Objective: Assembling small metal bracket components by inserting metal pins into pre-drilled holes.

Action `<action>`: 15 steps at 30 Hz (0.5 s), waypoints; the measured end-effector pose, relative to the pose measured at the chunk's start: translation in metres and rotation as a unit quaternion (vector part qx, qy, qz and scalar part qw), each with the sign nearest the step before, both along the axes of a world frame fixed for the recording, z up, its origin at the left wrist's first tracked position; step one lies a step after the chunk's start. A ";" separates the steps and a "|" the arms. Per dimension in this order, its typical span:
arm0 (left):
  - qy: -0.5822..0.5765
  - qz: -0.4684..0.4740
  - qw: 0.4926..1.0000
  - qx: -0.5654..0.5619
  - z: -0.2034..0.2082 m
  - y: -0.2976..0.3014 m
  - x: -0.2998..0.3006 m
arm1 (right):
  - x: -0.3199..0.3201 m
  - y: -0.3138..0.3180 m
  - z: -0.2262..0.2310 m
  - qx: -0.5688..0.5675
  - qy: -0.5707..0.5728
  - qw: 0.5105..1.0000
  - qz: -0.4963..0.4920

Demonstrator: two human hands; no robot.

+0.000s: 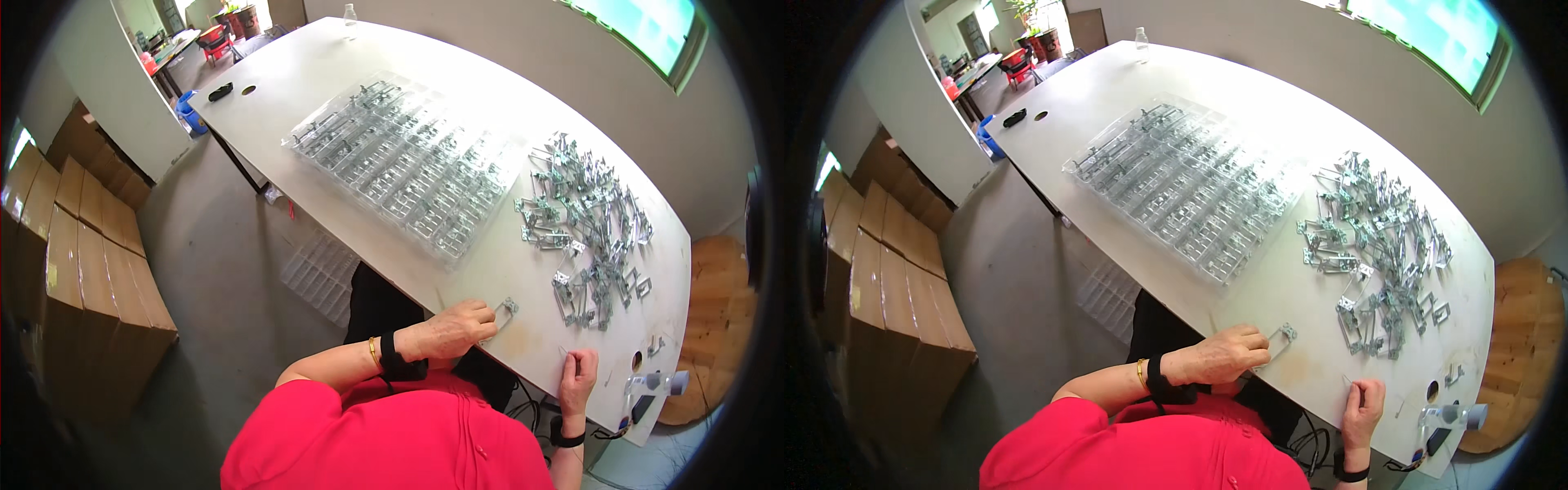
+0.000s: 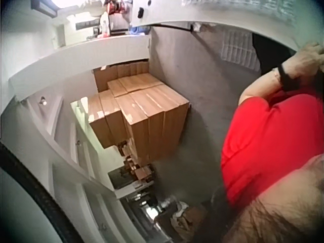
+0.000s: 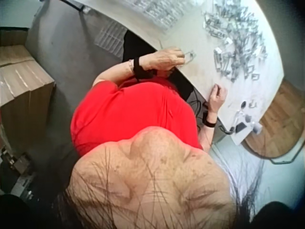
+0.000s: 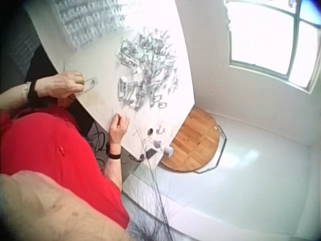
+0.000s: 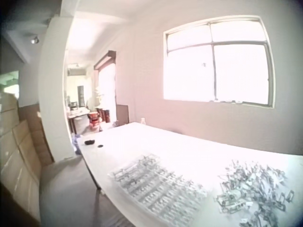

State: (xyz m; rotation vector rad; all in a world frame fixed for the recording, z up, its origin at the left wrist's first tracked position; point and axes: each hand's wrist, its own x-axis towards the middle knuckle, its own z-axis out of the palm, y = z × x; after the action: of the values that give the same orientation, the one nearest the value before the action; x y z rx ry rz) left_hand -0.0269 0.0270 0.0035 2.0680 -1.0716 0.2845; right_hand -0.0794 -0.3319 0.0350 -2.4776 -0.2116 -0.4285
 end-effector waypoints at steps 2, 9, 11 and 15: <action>0.009 0.004 1.000 -0.012 -0.002 0.002 0.004 | -0.003 -0.013 -0.003 -0.050 -0.009 0.999 0.004; 0.019 0.015 0.999 -0.041 -0.005 0.006 0.011 | -0.002 -0.012 -0.012 -0.072 -0.047 0.996 -0.025; 0.015 0.019 0.999 -0.044 -0.004 0.006 0.011 | -0.002 -0.011 -0.011 -0.071 -0.042 0.996 -0.030; -0.001 0.030 0.998 -0.064 0.001 0.007 0.017 | -0.001 -0.015 -0.016 -0.079 -0.044 0.995 -0.036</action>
State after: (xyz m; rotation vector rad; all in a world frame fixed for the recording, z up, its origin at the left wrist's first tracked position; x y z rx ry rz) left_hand -0.0101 0.0340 0.0044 1.9877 -0.9685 0.3743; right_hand -0.0803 -0.3467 0.0191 -2.6293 -0.1998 -0.5704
